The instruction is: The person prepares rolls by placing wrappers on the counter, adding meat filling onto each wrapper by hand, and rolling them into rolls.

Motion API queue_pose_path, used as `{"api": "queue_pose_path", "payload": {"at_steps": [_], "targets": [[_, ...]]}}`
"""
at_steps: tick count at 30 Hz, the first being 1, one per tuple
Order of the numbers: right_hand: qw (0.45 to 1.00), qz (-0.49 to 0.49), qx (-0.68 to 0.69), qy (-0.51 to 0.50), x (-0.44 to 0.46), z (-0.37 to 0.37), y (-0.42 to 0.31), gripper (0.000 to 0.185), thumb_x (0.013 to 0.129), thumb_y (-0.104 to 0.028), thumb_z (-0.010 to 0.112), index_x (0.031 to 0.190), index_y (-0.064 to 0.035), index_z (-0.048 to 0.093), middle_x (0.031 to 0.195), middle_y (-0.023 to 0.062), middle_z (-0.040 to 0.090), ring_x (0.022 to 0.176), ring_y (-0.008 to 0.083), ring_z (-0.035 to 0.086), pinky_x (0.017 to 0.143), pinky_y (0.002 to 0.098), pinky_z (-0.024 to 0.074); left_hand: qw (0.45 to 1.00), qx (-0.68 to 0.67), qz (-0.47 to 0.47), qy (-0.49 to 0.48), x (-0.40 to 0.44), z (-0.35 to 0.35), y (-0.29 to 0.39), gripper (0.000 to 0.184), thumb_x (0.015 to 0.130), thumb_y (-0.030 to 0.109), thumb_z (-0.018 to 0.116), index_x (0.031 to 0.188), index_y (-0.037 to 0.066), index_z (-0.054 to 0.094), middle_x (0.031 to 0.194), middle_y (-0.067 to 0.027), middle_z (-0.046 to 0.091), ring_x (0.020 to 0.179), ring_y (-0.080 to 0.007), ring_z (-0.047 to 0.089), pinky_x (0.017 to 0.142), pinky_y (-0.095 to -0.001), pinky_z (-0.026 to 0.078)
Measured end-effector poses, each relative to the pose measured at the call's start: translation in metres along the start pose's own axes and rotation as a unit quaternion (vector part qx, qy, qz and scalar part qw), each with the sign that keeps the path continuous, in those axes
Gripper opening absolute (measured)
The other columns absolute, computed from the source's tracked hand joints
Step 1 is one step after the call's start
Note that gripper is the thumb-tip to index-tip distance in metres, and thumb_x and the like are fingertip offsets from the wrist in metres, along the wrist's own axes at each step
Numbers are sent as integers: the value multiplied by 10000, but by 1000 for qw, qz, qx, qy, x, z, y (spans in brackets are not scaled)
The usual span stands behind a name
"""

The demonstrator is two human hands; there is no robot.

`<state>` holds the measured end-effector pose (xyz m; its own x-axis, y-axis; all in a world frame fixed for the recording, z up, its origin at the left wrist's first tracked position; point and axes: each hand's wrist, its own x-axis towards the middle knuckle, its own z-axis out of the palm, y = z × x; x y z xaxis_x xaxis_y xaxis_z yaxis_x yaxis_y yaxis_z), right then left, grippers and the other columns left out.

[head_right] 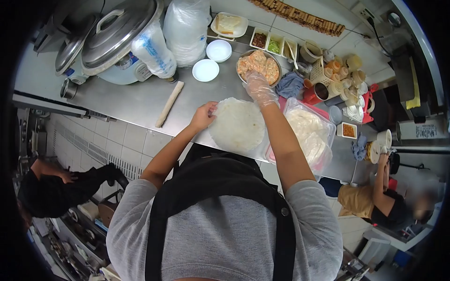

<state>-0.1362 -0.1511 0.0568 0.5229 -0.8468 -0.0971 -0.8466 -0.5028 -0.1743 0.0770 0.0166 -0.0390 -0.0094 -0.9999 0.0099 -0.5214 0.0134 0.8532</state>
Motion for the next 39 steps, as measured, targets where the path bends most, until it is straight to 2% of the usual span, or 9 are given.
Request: {"api": "queue_pose_path", "payload": {"at_steps": [14, 16, 18, 21, 24, 27, 30, 32, 39], "targets": [[979, 53, 82, -178, 4, -72, 2, 620, 674, -355, 863, 1143, -1, 663, 1086, 201, 672, 1048, 306, 645, 907, 368, 487, 994, 104, 23, 31, -26, -7, 12, 465, 749, 81, 746, 1187, 72, 591, 991, -108, 690, 943, -298, 629, 812, -388, 526], [953, 136, 268, 16, -19, -78, -1, 746, 681, -340, 865, 1255, 54, 598, 1191, 228, 652, 1106, 280, 635, 950, 343, 471, 988, 146, 37, 39, -29, -13, 18, 465, 733, 101, 761, 1168, 78, 600, 973, -88, 690, 940, -306, 612, 821, -400, 513], [945, 146, 292, -17, -36, -92, -19, 861, 681, -324, 866, 1325, 120, 508, 1279, 271, 601, 1192, 270, 600, 1004, 330, 445, 989, 144, 27, 32, -27, -22, 28, 475, 727, 94, 764, 1173, 76, 601, 984, -93, 687, 941, -305, 608, 822, -400, 513], [975, 38, 199, -88, -55, -85, -35, 612, 790, -545, 688, 1185, -78, 695, 1161, 162, 686, 1117, 313, 631, 988, 356, 467, 990, 125, 58, 27, -16, -25, 24, 514, 717, 59, 750, 1208, 68, 596, 1031, -105, 670, 940, -296, 606, 819, -391, 517], [977, -46, 199, -67, -59, -19, -44, 502, 832, -454, 666, 1174, -88, 690, 1096, 178, 692, 1090, 331, 634, 963, 376, 479, 996, 44, 73, -25, 1, -25, 14, 589, 707, 4, 709, 1278, 59, 576, 1107, -120, 634, 955, -277, 610, 816, -369, 526], [964, -16, 134, -228, -85, -16, -82, 424, 870, -340, 616, 1199, -75, 654, 1081, 200, 682, 1049, 355, 641, 906, 409, 493, 993, -36, 61, -98, 6, -23, 10, 655, 694, -28, 669, 1334, 48, 551, 1165, -135, 597, 989, -257, 612, 825, -347, 534], [975, -96, 151, -130, -99, 38, -83, 312, 901, -223, 544, 1154, -66, 635, 1047, 226, 678, 981, 393, 643, 836, 452, 502, 986, -21, 73, -148, 8, -28, 12, 692, 678, -25, 673, 1354, 39, 535, 1202, -148, 573, 1022, -260, 613, 840, -340, 537], [914, -158, 367, 69, -105, 53, -84, 216, 913, -194, 538, 1033, -61, 660, 943, 243, 673, 895, 410, 640, 792, 492, 498, 981, 7, 69, -181, 6, -29, 12, 709, 668, -18, 693, 1356, 36, 531, 1224, -157, 562, 1038, -271, 613, 849, -342, 537], [983, 41, 171, 57, -102, 52, -76, 243, 918, -246, 568, 859, -40, 684, 839, 228, 650, 832, 416, 628, 779, 509, 483, 985, 147, 15, -89, -9, -32, 21, 568, 637, 6, 746, 1191, -30, 624, 1025, -184, 678, 964, -297, 662, 809, -343, 553]]}}
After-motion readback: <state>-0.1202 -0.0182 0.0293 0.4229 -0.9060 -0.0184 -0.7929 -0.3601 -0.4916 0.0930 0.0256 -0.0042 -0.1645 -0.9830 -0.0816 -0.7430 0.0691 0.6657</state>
